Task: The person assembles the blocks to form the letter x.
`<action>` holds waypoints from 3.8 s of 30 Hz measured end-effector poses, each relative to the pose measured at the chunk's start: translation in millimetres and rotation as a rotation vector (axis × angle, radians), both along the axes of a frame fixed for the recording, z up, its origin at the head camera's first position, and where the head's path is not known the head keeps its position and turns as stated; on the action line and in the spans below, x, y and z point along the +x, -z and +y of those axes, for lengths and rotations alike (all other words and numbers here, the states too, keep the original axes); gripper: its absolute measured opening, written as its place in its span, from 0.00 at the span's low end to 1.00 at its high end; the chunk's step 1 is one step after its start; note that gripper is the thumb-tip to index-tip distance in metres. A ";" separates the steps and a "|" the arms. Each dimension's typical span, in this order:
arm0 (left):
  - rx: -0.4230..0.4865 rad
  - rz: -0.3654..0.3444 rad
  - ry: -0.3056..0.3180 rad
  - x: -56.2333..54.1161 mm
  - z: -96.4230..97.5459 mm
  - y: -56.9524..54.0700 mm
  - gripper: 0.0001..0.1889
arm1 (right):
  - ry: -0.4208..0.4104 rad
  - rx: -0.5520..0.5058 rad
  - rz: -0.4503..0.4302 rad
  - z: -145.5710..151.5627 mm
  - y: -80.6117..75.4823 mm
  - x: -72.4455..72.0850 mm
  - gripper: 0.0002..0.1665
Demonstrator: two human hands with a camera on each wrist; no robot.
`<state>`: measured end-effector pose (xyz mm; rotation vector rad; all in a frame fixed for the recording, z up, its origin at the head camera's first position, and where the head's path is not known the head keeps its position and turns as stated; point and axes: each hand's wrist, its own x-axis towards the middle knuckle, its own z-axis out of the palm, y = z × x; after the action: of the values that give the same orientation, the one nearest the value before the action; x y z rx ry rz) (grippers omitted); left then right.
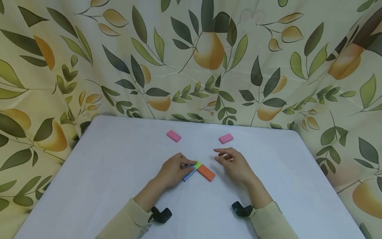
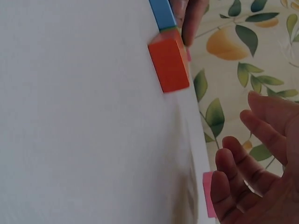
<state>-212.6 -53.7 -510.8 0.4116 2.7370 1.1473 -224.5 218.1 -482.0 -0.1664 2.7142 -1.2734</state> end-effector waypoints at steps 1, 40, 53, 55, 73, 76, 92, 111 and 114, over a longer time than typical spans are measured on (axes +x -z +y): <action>0.002 -0.001 -0.001 0.2 0.3 0.5 0.14 | 0.006 0.005 -0.006 1.8 -0.8 -1.0 0.23; 0.034 0.007 0.008 -3.1 -2.5 4.3 0.13 | 0.062 0.164 0.009 53.8 -27.0 -48.1 0.29; 0.029 0.003 0.007 -3.9 -2.4 2.5 0.13 | 0.078 0.162 -0.009 57.8 -27.4 -65.4 0.27; 0.029 0.003 0.010 -4.1 -2.5 2.3 0.13 | 0.081 0.159 -0.019 57.5 -26.9 -67.4 0.27; 0.012 0.014 0.028 -3.5 -3.5 -0.9 0.14 | 0.096 0.156 -0.054 54.6 -17.6 -81.8 0.25; 0.014 0.013 0.030 -3.3 -3.9 -1.5 0.13 | 0.093 0.158 -0.058 54.5 -15.8 -84.3 0.25; 0.021 -0.001 0.022 -4.5 -4.0 2.0 0.13 | 0.044 0.167 -0.018 57.7 0.5 -98.9 0.22; 0.026 0.010 0.031 -2.9 -3.9 1.2 0.12 | -0.013 0.191 -0.019 58.7 8.9 -108.3 0.20; 0.025 0.013 0.030 -2.9 -3.4 1.9 0.12 | 0.001 0.188 -0.019 57.4 10.2 -107.2 0.19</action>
<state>-215.5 -57.1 -512.7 0.4631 2.7202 1.1766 -331.7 275.5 -492.2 -0.1317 2.7977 -1.0074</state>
